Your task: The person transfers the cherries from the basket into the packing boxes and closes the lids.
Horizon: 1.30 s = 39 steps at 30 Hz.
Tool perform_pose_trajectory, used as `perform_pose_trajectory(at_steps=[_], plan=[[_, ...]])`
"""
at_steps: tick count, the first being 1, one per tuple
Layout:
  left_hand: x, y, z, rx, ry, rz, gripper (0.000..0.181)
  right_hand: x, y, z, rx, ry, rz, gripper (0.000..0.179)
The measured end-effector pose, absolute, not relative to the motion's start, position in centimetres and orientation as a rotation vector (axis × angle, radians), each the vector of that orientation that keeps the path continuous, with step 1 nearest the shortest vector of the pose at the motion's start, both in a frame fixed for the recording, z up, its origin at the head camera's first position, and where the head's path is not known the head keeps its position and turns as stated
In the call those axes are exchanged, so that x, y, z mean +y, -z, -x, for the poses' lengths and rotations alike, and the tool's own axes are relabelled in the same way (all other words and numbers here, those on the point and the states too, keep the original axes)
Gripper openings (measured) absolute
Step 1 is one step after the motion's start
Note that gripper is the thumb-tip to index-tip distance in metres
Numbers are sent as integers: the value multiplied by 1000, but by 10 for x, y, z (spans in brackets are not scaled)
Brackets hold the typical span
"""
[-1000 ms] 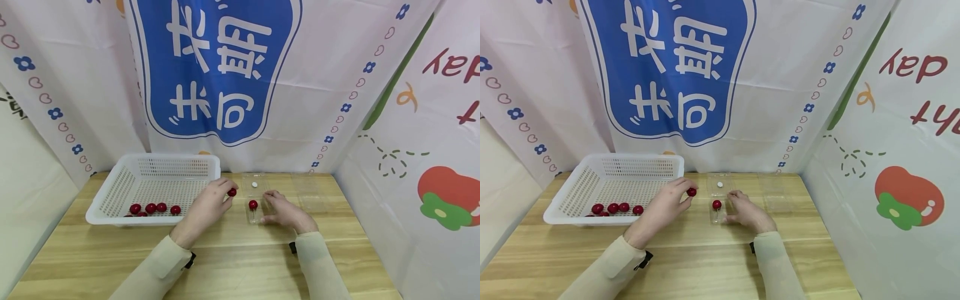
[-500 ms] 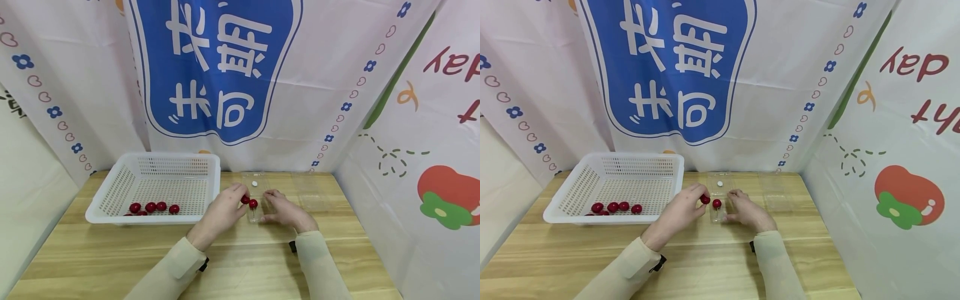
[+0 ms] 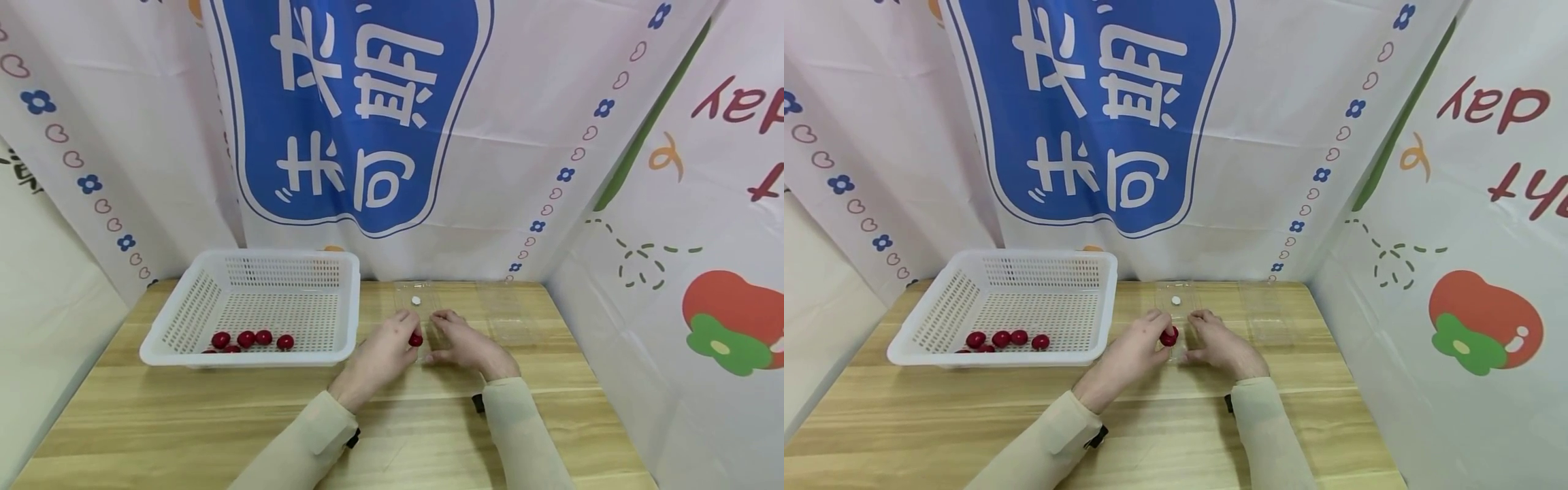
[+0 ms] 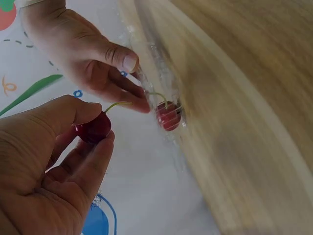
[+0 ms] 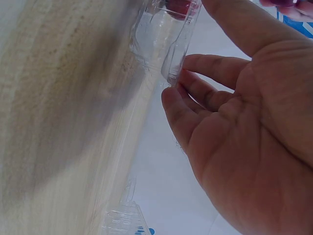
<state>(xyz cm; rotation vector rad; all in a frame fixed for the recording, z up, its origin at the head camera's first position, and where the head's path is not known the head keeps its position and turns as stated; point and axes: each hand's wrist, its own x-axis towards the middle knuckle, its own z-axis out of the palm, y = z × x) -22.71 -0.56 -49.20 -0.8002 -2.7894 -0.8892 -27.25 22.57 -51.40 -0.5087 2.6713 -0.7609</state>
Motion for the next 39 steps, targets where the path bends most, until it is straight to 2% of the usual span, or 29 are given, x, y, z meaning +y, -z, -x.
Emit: perform_pose_trajectory(at_steps=[6,27,39], plan=[[2,502,232,-2810,859,793,28,226,512,271,2669,761,505,98],[6,516,235,-2857,704,787,15,224,514,270,2656,780,498,101],[-9,489,223,-2856,773,777,16,226,516,271,2670,779,493,106]])
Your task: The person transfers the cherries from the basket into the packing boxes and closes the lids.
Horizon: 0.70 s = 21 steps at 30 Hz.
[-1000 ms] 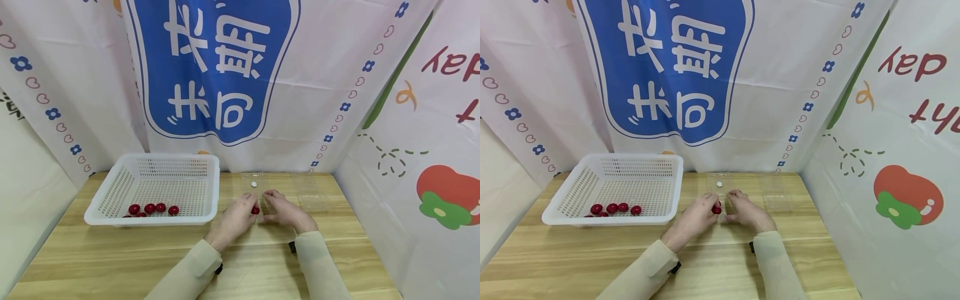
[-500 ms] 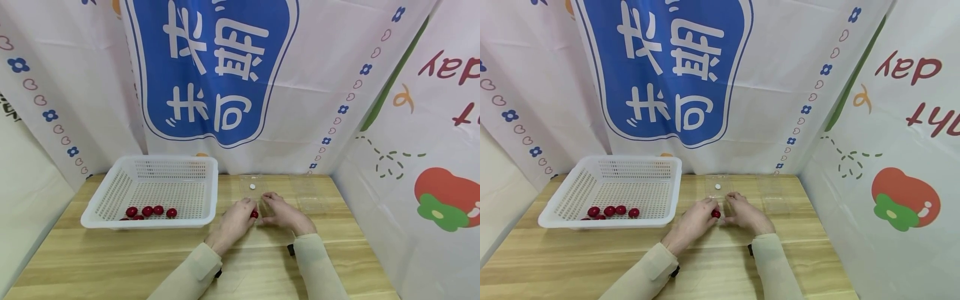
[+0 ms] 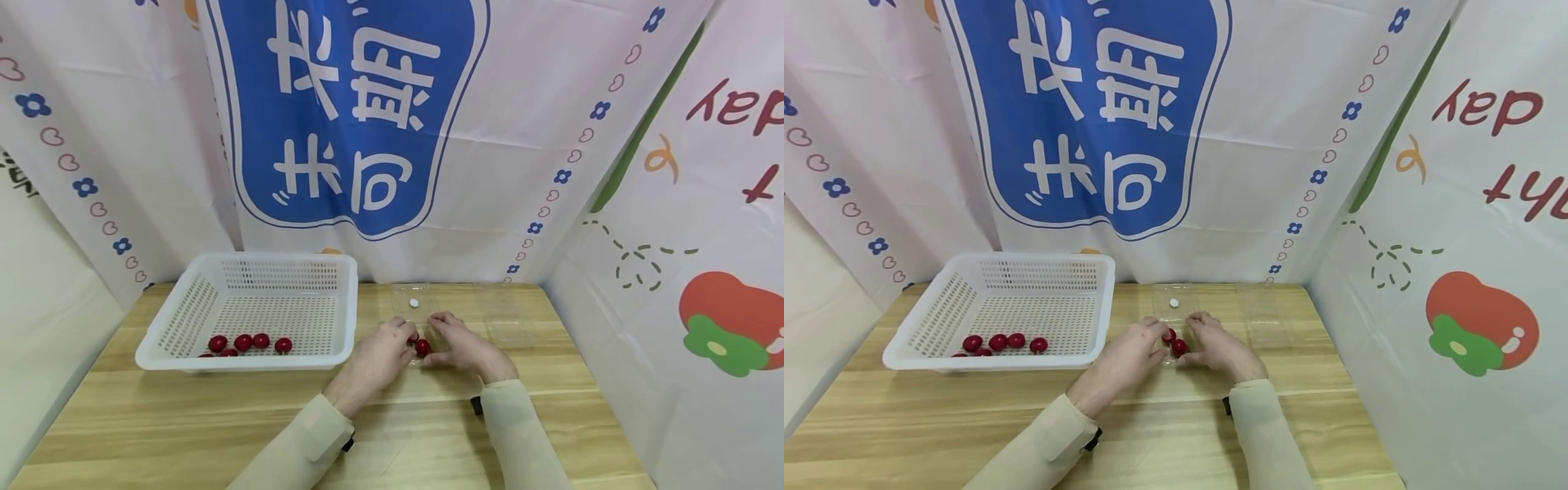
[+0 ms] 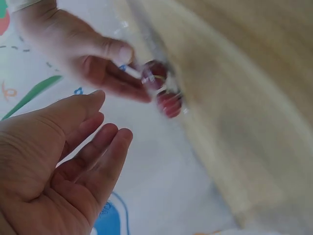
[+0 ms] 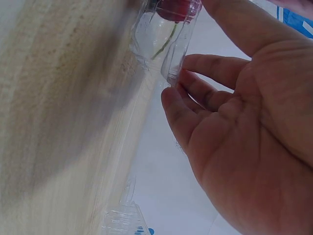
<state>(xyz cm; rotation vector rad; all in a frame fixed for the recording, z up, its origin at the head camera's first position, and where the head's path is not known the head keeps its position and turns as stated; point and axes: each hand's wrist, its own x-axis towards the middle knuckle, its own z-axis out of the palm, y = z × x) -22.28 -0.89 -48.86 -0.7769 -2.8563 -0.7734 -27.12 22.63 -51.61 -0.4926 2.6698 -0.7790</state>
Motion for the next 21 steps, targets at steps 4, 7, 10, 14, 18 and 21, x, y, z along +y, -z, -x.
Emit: perform_pose_trajectory(at_steps=[4,7,10,14,18,21], plan=[[-18,474,222,-2842,746,769,19,226,516,272,2667,776,500,107],[-26,465,223,-2825,708,758,24,225,514,272,2667,769,500,107],[-36,458,224,-2797,705,745,25,224,512,271,2672,758,497,106],[-49,452,225,-2777,688,722,24,225,513,271,2677,748,500,104],[-62,448,226,-2780,661,695,25,226,514,271,2678,746,501,105],[-74,446,227,-2796,652,674,26,226,515,272,2676,746,494,105]])
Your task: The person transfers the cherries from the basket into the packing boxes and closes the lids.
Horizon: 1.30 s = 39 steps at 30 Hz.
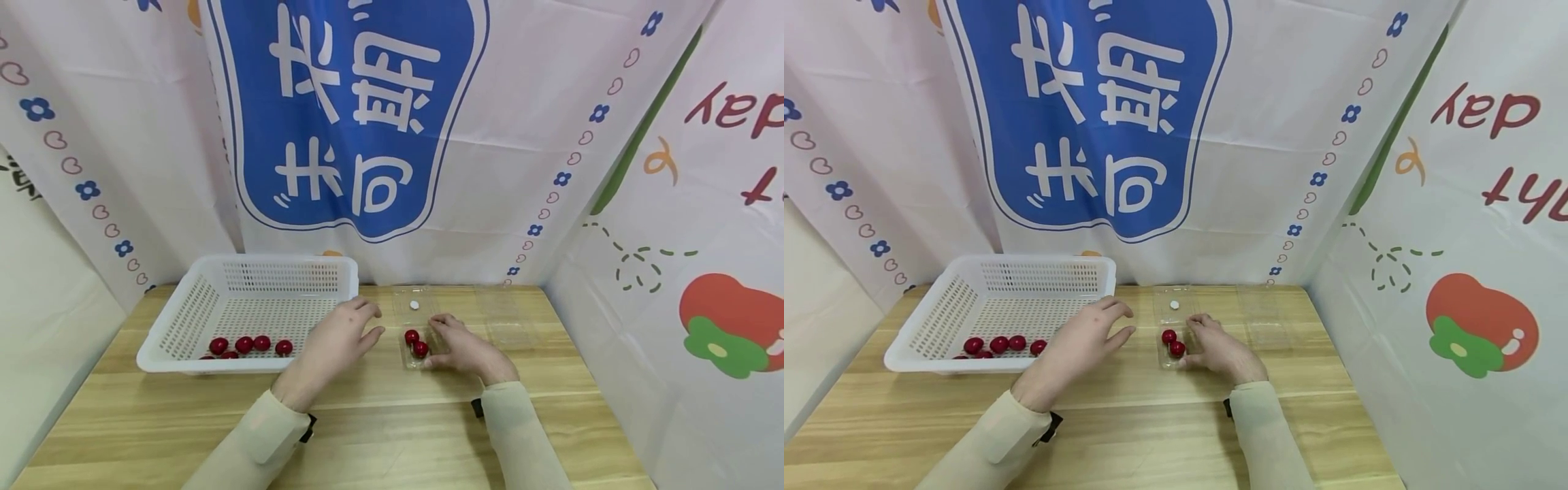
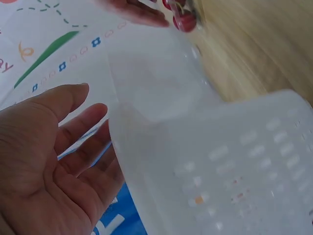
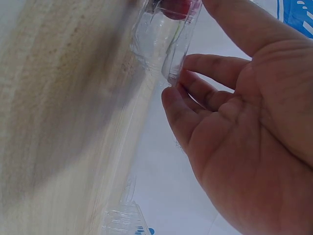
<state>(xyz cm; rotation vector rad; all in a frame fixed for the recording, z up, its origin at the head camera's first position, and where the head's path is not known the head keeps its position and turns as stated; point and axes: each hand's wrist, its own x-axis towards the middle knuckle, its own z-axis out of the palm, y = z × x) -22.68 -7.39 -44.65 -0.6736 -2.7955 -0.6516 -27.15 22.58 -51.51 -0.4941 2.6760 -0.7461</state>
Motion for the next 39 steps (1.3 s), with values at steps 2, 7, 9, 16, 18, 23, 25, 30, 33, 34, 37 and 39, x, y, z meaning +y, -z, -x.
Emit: perform_pose_trajectory(at_steps=[2,7,9,16,18,23,25,30,33,34,37,39], plan=[[-84,446,227,-2805,638,661,27,225,515,271,2675,744,492,105],[-107,448,228,-2806,606,617,26,223,515,270,2681,739,489,104],[-116,449,228,-2801,603,598,26,222,515,270,2685,743,485,105],[-141,450,226,-2826,586,559,26,220,515,270,2704,735,480,106],[-147,449,225,-2826,586,558,25,219,514,270,2709,729,479,108],[-158,448,224,-2831,575,548,25,221,508,272,2715,707,514,111],[-161,447,223,-2838,565,547,25,224,505,274,2714,672,552,110],[-169,447,224,-2853,537,561,25,237,497,285,2698,562,675,99],[-175,446,226,-2863,517,592,26,246,494,291,2734,452,774,90],[-177,446,226,-2867,508,606,26,249,494,293,2752,407,812,88],[-183,446,228,-2889,497,649,27,256,495,297,2797,269,912,87],[-188,446,229,-2904,498,673,27,259,496,299,2807,203,952,89]])
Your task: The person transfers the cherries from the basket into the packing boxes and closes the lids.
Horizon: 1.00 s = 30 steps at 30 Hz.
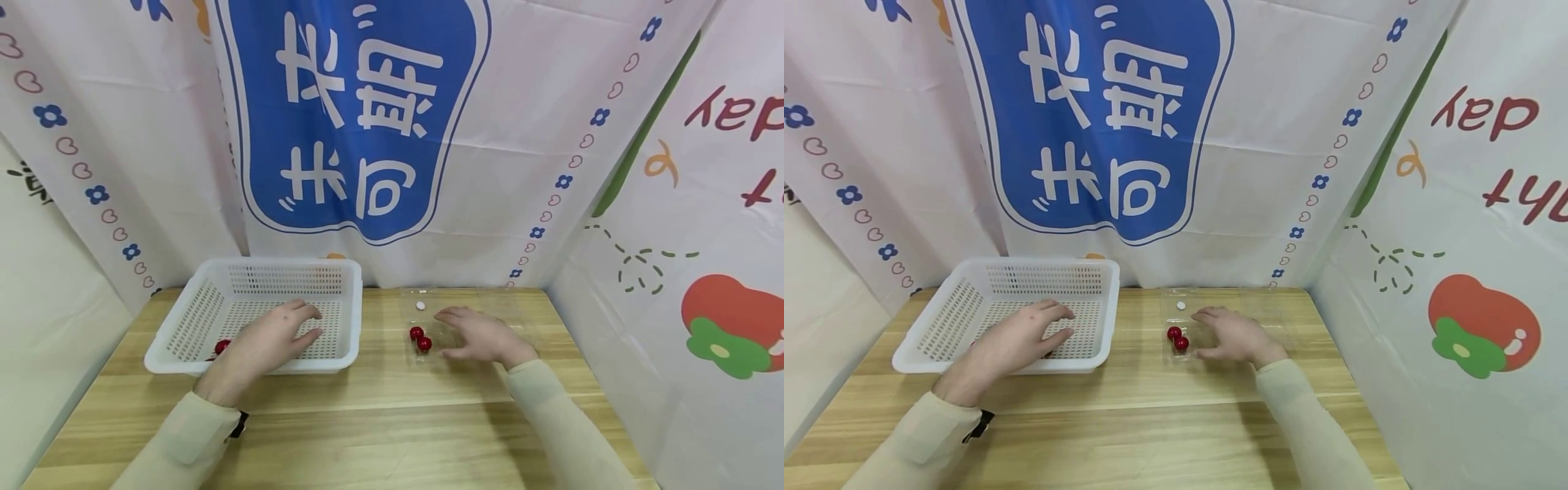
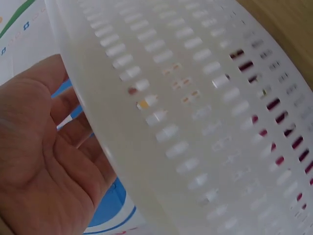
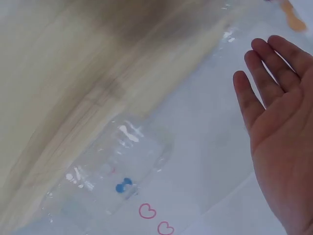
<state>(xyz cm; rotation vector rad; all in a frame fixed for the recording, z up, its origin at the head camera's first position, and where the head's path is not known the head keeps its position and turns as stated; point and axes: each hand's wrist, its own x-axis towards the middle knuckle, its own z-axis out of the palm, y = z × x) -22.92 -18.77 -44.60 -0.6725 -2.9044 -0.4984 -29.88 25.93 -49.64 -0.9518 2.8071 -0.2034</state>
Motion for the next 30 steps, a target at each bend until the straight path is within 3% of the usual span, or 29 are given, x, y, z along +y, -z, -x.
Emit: perform_pose_trajectory(at_steps=[7,14,18,30], plan=[[-199,446,234,-2937,494,682,29,267,502,303,2790,170,906,95],[-205,446,239,-2946,495,674,29,267,503,304,2781,264,890,69],[-206,447,239,-2954,495,676,28,266,504,304,2776,324,823,67],[-215,444,242,-2992,475,694,29,265,504,305,2750,259,860,95]])
